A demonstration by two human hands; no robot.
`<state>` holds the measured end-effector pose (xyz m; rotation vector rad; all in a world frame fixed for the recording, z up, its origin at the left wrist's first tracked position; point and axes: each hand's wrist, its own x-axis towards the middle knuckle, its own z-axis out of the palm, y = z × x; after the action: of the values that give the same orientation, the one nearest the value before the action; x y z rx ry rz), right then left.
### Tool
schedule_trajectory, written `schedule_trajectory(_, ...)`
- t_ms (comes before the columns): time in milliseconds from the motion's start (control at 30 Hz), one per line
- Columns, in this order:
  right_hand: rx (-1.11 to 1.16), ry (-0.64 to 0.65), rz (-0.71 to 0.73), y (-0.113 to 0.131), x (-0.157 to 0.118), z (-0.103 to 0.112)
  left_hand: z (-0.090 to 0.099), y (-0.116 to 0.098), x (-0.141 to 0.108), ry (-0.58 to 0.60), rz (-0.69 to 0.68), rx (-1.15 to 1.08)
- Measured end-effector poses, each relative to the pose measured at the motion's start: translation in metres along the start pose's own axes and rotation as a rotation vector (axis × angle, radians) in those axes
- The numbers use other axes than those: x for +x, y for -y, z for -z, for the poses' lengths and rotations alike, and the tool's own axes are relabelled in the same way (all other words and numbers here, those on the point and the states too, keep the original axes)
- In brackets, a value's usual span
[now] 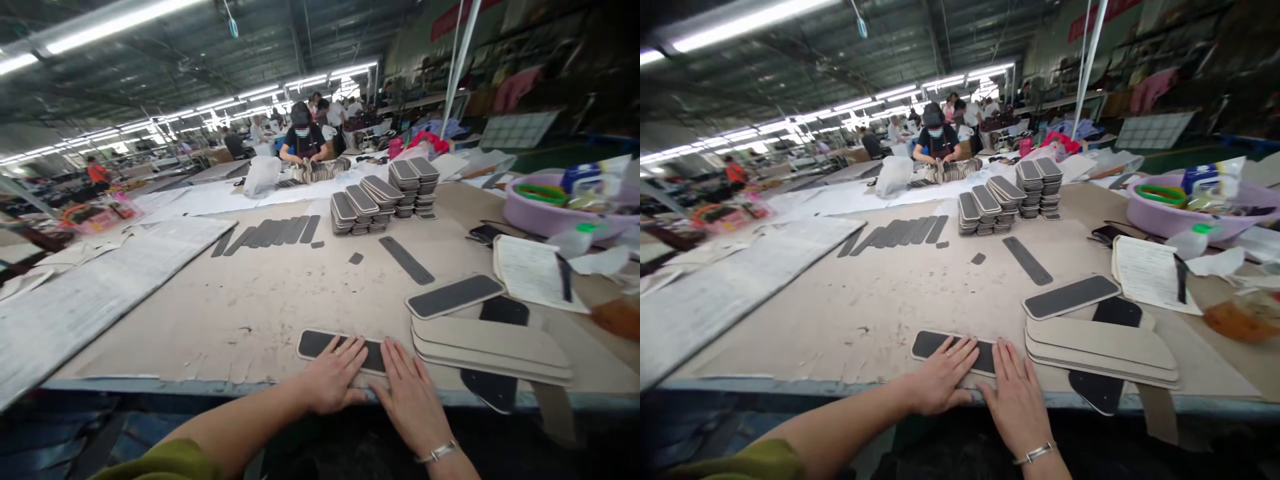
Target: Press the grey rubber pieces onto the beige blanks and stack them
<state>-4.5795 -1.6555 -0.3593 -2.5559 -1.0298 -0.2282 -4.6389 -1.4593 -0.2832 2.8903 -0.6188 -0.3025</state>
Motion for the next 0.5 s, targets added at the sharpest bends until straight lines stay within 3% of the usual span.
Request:
schedule_trajectory(133, 0.016, 0.026, -0.015, 0.001, 0.001, 0.002, 0.006, 0.042, -0.032, 0.043, 0.106, 0.027)
schedule_trajectory(267, 0.061, 0.079, -0.056, 0.004, 0.003, 0.008, 0.007, 0.064, -0.052, 0.034, 0.14, 0.043)
schedule_trajectory(400, 0.146, 0.089, -0.097, 0.005, 0.002, 0.018, -0.001, 0.074, -0.05, -0.016, 0.157, 0.041)
schedule_trajectory(500, 0.249, 0.013, -0.144, 0.001, -0.002, 0.025, 0.002, 0.081, -0.035, -0.033, 0.236, 0.016)
